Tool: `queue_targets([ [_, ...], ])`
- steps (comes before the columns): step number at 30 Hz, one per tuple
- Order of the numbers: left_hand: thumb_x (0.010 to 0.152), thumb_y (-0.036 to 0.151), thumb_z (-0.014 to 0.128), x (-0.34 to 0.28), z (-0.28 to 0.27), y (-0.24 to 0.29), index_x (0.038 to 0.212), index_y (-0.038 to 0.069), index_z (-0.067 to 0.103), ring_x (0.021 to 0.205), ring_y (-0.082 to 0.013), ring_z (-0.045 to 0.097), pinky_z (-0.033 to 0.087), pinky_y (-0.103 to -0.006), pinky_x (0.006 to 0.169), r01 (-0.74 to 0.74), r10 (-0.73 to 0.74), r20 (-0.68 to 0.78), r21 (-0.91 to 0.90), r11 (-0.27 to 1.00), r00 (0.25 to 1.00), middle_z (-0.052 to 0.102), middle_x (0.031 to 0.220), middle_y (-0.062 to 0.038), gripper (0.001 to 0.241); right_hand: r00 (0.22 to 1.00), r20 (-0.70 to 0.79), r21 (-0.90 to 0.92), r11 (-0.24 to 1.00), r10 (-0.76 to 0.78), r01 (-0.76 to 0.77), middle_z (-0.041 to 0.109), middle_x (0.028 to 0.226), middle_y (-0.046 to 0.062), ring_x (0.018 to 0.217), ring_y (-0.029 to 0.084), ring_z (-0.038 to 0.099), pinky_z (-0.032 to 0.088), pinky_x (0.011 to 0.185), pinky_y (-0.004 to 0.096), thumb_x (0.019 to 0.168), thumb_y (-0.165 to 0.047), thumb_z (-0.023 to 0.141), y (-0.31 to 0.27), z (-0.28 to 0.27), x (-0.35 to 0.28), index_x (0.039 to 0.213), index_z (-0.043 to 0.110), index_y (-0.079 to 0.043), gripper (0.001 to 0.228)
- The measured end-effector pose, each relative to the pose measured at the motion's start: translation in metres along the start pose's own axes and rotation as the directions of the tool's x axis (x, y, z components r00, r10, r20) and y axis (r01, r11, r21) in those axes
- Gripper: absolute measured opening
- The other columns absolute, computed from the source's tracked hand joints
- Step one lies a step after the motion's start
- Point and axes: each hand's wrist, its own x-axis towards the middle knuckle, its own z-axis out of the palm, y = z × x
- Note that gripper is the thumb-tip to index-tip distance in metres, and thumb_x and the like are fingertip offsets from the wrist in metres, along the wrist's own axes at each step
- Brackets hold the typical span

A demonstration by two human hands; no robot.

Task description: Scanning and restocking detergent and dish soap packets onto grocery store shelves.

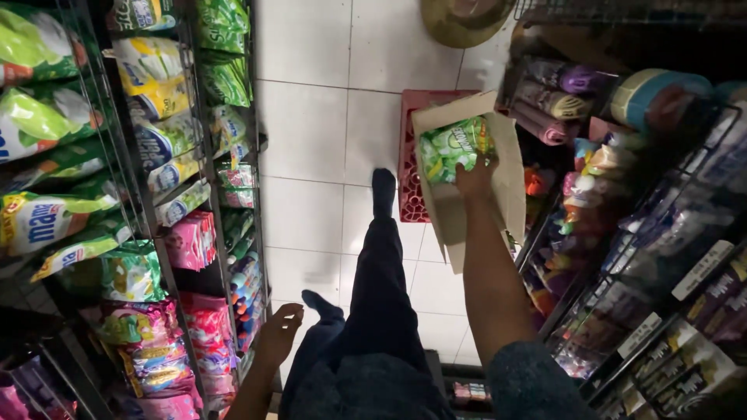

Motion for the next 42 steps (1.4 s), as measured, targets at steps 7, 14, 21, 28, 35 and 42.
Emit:
queue_targets([
  [7,0.094,0.023,0.068,-0.002,0.006,-0.011,0.114,0.012,0.072,0.079,-0.0173,0.075,0.059,-0.0314,0.071,0.005,-0.003,-0.045,0.043,0.999,0.999,0.079,0.099,-0.007,0.023,0.973,0.082,-0.198,0.954,-0.214,0.226,0.035,0.144,0.041,0.132,0.054,0.041,0.04,0.111,0.053,0.081,-0.042,0.083,0.069,0.038,0.05,0.134,0.06,0.005,0.074],
  [14,0.096,0.025,0.063,-0.018,0.009,-0.056,0.117,0.011,0.068,0.086,-0.0197,0.076,0.059,-0.0317,0.075,0.006,-0.009,-0.029,-0.111,0.994,1.0,0.078,0.104,-0.009,0.026,0.984,0.078,-0.191,0.966,-0.159,0.171,0.067,0.117,0.03,0.111,0.045,0.064,0.051,0.097,0.049,0.088,-0.044,0.076,0.007,-0.004,0.0,0.119,0.07,0.002,0.056],
  [21,0.094,0.029,0.067,-0.056,0.003,-0.083,0.114,0.009,0.071,0.098,-0.0231,0.075,0.058,-0.0345,0.085,-0.064,0.051,-0.091,-0.143,0.988,0.995,0.077,0.107,-0.01,0.028,0.937,-0.097,0.223,0.911,-0.334,0.348,0.072,0.088,0.019,0.082,0.031,0.07,0.055,0.077,0.038,0.092,-0.021,0.076,-0.074,-0.068,-0.121,0.096,0.07,0.0,0.023],
  [28,0.093,0.026,0.068,-0.111,-0.059,0.033,0.118,0.01,0.069,0.098,-0.0308,0.072,0.055,-0.0383,0.087,-0.371,0.372,-0.043,0.027,0.928,0.927,0.073,0.111,-0.013,0.03,0.693,0.069,-0.182,0.674,-0.718,0.716,0.068,0.087,0.018,0.084,0.032,0.066,0.053,0.073,0.033,0.093,-0.002,0.073,-0.148,-0.174,-0.247,0.081,0.067,0.001,0.014],
  [35,0.08,0.035,0.084,-0.177,-0.099,0.151,0.141,0.001,0.052,0.132,-0.0364,0.052,0.042,-0.0417,0.107,-0.934,0.911,-0.206,-0.04,0.356,0.356,0.055,0.142,-0.022,0.077,0.468,0.579,0.163,0.657,-0.668,0.736,0.078,0.087,0.009,0.083,0.021,0.075,0.057,0.079,0.033,0.078,0.007,0.072,-0.351,-0.339,-0.445,0.087,0.075,-0.004,0.014],
  [42,0.089,0.025,0.079,-0.252,-0.088,0.163,0.143,0.005,0.054,0.126,-0.0204,0.062,0.049,-0.0374,0.108,-0.474,0.789,0.169,-0.719,0.508,0.591,0.067,0.135,-0.01,0.062,0.558,0.3,0.51,0.624,-0.774,0.592,0.06,0.087,-0.001,0.08,0.01,0.056,0.047,0.07,0.028,0.085,0.005,0.079,-0.389,-0.324,-0.459,0.105,0.06,-0.008,0.031],
])
